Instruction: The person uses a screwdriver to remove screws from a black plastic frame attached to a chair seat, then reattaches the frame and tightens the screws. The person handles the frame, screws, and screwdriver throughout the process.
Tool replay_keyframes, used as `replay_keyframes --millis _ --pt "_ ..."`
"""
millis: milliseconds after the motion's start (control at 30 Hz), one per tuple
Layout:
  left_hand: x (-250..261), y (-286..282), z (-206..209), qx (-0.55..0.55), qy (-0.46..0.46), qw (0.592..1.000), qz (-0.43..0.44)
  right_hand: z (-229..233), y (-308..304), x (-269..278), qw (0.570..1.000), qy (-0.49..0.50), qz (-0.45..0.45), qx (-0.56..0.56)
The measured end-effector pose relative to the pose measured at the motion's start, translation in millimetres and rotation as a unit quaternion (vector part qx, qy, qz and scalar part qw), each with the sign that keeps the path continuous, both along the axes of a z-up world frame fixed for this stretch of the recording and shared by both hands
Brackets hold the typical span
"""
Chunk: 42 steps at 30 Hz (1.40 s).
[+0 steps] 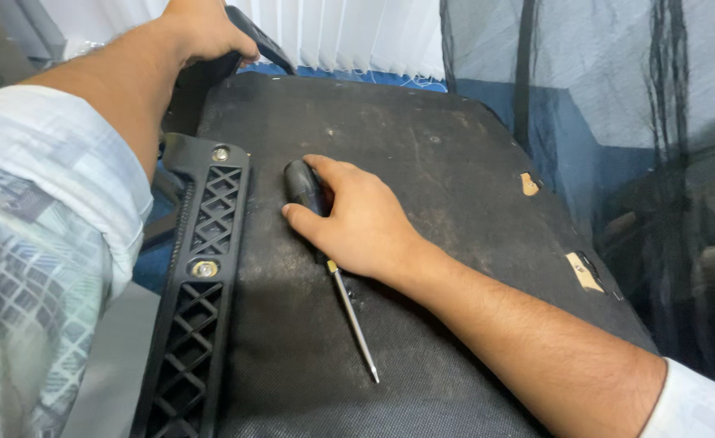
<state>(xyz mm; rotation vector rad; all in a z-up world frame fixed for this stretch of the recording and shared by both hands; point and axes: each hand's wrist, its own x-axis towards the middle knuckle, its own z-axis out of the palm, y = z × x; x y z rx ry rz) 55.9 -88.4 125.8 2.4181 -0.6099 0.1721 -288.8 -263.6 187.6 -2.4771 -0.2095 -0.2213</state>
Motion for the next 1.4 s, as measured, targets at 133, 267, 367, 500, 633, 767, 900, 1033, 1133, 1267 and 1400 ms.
replay_keyframes --millis 133,267,367,500,633,767,900,1033,1133,1267,1400 --pt "13.1 -7.6 -1.2 -0.036 0.166 0.985 0.020 1.3 0.8 -0.7 0.999 0.032 -0.018 0.006" --pt "10.8 -6.0 2.5 -0.079 0.177 0.981 0.015 8.7 4.1 -1.8 0.998 0.060 -0.027 0.011" --pt "2.0 -18.7 11.1 -0.113 0.172 0.979 -0.015 11.3 3.1 -2.3 0.997 0.064 -0.029 0.009" --pt "-17.8 -40.9 33.8 -0.145 0.147 0.974 -0.090 6.7 -2.7 -0.4 0.988 0.119 -0.080 0.059" --pt "-49.0 -56.7 55.6 -0.064 0.080 0.986 -0.134 -8.4 -17.0 11.3 0.968 0.120 -0.091 0.202" --pt "-89.4 -59.9 71.0 0.116 -0.139 0.976 -0.118 -14.9 -50.8 23.5 0.856 0.188 -0.109 0.469" --pt "-133.4 -61.0 86.5 0.009 -0.249 0.944 -0.216 -2.8 -84.0 41.0 0.797 0.172 -0.093 0.572" --pt "-163.5 -67.2 106.2 0.074 -0.375 0.882 -0.275 8.4 -111.4 53.9 0.694 0.138 -0.064 0.704" --pt "-186.5 -66.5 109.4 0.092 -0.371 0.878 -0.289 6.1 -127.4 62.7 0.615 0.130 -0.051 0.776" --pt "-211.0 -67.8 111.7 0.140 -0.356 0.870 -0.311 -4.2 -136.1 69.9 0.564 0.179 -0.014 0.806" --pt "-227.4 -71.9 111.7 0.192 -0.332 0.872 -0.306 -8.1 -135.0 70.8 0.542 0.212 -0.023 0.813"
